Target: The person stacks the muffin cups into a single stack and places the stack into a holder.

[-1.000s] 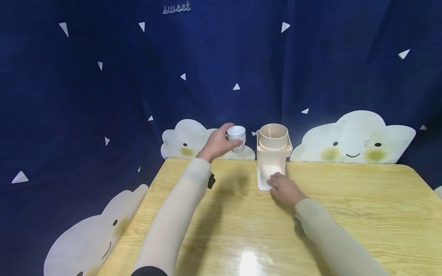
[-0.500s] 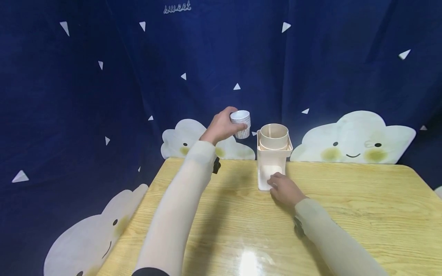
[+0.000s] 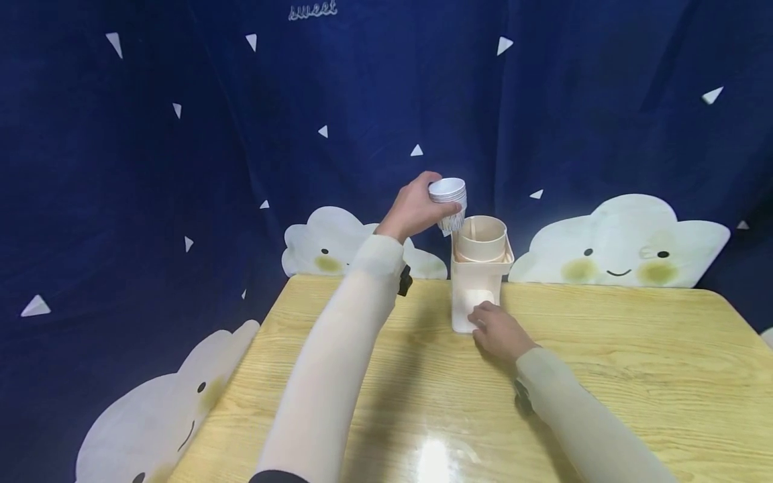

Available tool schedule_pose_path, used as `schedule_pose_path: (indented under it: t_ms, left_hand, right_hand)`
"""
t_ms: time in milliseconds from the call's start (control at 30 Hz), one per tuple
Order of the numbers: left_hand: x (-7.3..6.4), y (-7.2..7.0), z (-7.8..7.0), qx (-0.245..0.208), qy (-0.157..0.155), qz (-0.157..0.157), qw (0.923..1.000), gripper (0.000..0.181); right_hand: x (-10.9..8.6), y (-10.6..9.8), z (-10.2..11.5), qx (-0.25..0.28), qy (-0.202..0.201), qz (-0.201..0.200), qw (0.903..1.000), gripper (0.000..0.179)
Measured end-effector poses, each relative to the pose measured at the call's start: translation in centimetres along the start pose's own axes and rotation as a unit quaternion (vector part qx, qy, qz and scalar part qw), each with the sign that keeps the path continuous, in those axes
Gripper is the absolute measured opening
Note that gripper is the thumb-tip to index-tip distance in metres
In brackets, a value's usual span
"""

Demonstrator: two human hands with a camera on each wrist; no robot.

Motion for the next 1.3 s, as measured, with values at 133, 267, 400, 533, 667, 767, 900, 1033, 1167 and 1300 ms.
schedule_pose_path:
  t_ms: [133,267,400,533,667,767,900,1033,1167,1300]
  left_hand:
    - [0.5,1.0,-1.6,0.013,0.003,0.013,0.9998,0.067]
    - [0.9,2.1,-2.9,0.032,-0.006,0.028,0.9991,0.070]
    - [1.2,3.0,-3.6,0.058,-0.010,0.035,0.9976,0.074]
    - [1.5,3.5,-3.6,0.076,-0.011,0.040,0.9962,0.070]
    - [1.7,4.1,-3.2,0.095,-0.007,0.046,0.9944,0.066]
    - [1.9,4.4,-3.1,0.110,-0.007,0.048,0.9928,0.065]
    - [2.0,4.8,-3.2,0.115,-0.010,0.052,0.9920,0.066]
    - [2.0,5.2,-3.1,0.115,-0.012,0.054,0.9918,0.064]
    - [2.0,5.5,-2.8,0.121,-0.014,0.062,0.9906,0.065]
    - [2.1,5.5,-2.7,0.144,-0.005,0.064,0.9875,0.067]
  right_hand:
    - [-0.1,-0.2,-0.1,0.002,-0.016,-0.017,0.9997,0.027]
    - [-0.1,-0.4,0.1,0.007,-0.030,-0.025,0.9992,0.027]
    - [-0.1,-0.1,0.2,0.008,-0.016,-0.022,0.9996,0.028]
    - [-0.1,0.2,0.5,0.003,0.000,-0.013,0.9999,0.028]
    - [-0.1,0.4,0.7,-0.001,0.014,-0.004,0.9999,0.029]
    - [-0.1,0.4,0.8,-0.007,0.020,-0.001,0.9998,0.030]
    - [0.0,0.2,0.9,-0.015,0.022,0.002,0.9996,0.029]
    - [0.0,0.0,0.9,-0.016,0.027,0.004,0.9995,0.030]
    - [0.0,0.0,0.8,-0.016,0.028,0.007,0.9994,0.030]
    - [0.0,0.0,0.7,-0.019,0.029,0.006,0.9994,0.030]
Point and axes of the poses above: each hand's wrist, its own x-axis towards the middle knuckle, its own y-axis out of the palm, z = x × y, the point moved 2 cm from there along x, towards the middle knuckle, and after that the axes turned 6 degrees about x, right-handed, at the moved point
